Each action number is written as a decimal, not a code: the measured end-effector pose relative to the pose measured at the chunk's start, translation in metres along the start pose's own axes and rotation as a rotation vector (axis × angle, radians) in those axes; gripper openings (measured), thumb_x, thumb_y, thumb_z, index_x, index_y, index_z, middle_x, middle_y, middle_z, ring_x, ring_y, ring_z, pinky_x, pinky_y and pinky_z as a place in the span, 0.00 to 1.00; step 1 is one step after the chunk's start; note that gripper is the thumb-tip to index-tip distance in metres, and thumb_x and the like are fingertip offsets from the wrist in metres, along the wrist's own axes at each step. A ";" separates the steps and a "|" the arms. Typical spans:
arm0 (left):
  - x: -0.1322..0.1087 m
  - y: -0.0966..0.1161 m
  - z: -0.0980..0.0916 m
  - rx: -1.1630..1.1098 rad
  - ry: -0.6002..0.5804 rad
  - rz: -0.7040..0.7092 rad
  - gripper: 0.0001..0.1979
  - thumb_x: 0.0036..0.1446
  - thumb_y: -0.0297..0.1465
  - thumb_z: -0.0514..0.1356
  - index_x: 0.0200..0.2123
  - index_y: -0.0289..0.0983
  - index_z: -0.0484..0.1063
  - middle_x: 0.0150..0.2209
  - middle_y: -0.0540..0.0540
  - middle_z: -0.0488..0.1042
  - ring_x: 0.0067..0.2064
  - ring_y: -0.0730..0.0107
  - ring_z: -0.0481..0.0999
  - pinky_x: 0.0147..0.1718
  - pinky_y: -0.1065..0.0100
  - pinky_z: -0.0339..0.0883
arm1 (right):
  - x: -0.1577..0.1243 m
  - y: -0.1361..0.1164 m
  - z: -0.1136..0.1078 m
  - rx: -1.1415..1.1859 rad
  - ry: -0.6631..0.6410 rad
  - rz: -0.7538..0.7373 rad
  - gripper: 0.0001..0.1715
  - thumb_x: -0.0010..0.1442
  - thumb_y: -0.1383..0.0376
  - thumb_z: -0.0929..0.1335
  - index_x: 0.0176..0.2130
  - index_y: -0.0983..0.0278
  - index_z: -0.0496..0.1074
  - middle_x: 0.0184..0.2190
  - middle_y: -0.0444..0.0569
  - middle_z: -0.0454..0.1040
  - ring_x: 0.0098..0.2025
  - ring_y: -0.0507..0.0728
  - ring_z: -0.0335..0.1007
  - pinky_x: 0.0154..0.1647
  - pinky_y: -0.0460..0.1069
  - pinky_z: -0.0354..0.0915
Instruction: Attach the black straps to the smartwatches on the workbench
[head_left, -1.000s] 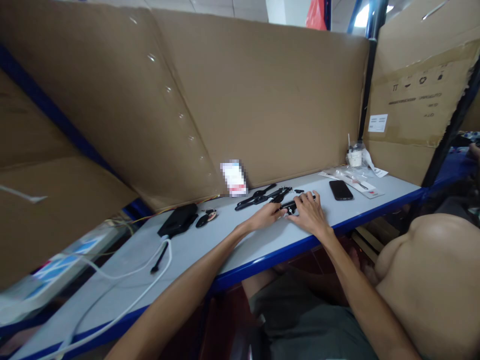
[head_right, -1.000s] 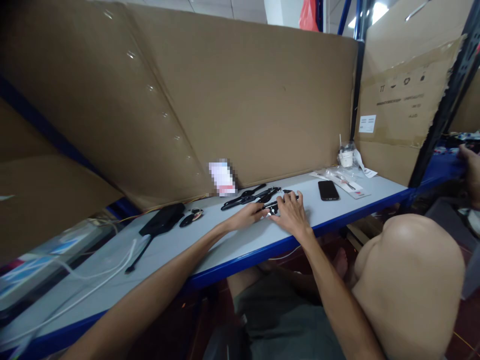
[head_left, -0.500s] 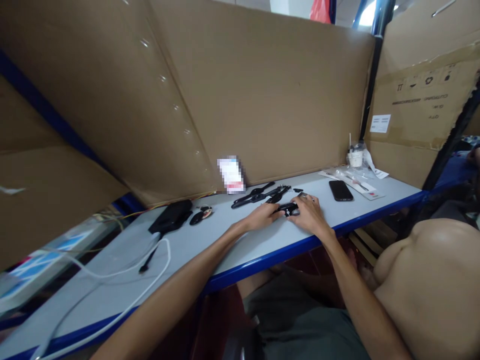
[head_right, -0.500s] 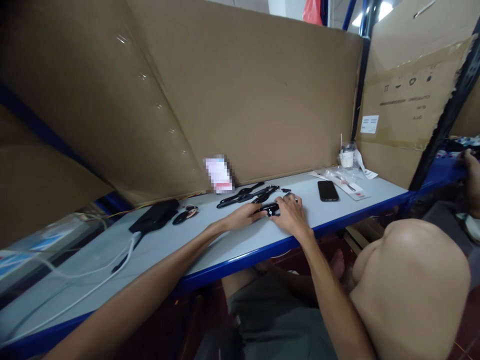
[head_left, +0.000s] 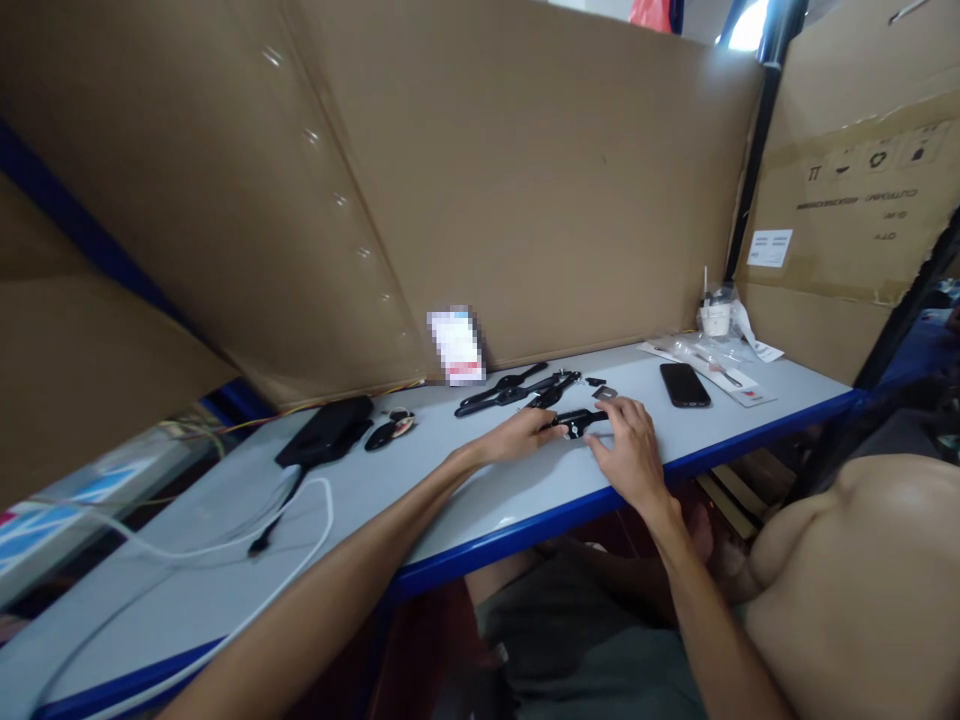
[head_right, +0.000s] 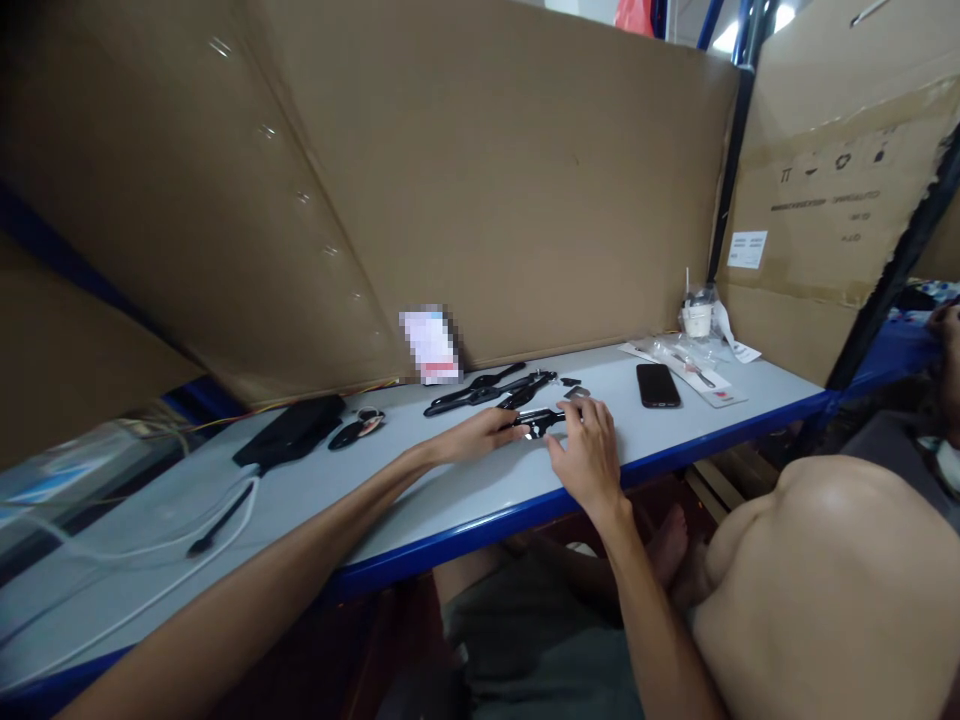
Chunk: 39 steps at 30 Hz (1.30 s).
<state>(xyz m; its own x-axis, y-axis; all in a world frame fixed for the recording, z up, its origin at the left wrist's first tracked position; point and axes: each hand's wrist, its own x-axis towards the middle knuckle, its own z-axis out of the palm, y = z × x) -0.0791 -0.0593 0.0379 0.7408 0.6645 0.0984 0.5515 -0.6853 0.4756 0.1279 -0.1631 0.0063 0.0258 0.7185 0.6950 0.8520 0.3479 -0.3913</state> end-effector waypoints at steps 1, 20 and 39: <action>0.000 0.000 -0.001 -0.017 0.001 0.003 0.26 0.66 0.52 0.52 0.27 0.37 0.65 0.23 0.52 0.60 0.27 0.72 0.56 0.26 0.68 0.49 | 0.000 -0.002 -0.001 -0.013 -0.018 -0.017 0.25 0.64 0.64 0.72 0.60 0.63 0.72 0.56 0.58 0.74 0.61 0.67 0.66 0.65 0.61 0.61; -0.004 0.029 -0.003 -0.176 -0.051 -0.006 0.32 0.61 0.60 0.54 0.23 0.37 0.64 0.20 0.52 0.60 0.24 0.75 0.55 0.24 0.70 0.49 | -0.002 -0.002 0.000 -0.266 0.002 -0.115 0.24 0.66 0.46 0.71 0.46 0.64 0.76 0.43 0.57 0.77 0.51 0.67 0.67 0.64 0.64 0.54; -0.021 0.061 -0.004 0.068 0.050 -0.007 0.24 0.68 0.47 0.52 0.26 0.37 0.67 0.20 0.53 0.60 0.24 0.74 0.55 0.26 0.68 0.46 | -0.008 0.005 -0.005 -0.251 0.113 -0.198 0.26 0.65 0.44 0.71 0.45 0.64 0.76 0.40 0.55 0.76 0.47 0.65 0.66 0.55 0.59 0.55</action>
<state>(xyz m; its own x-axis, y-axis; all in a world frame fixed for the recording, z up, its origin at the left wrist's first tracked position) -0.0625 -0.1139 0.0688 0.7177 0.6823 0.1392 0.5829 -0.6980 0.4160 0.1342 -0.1703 0.0015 -0.1074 0.5756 0.8107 0.9481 0.3047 -0.0907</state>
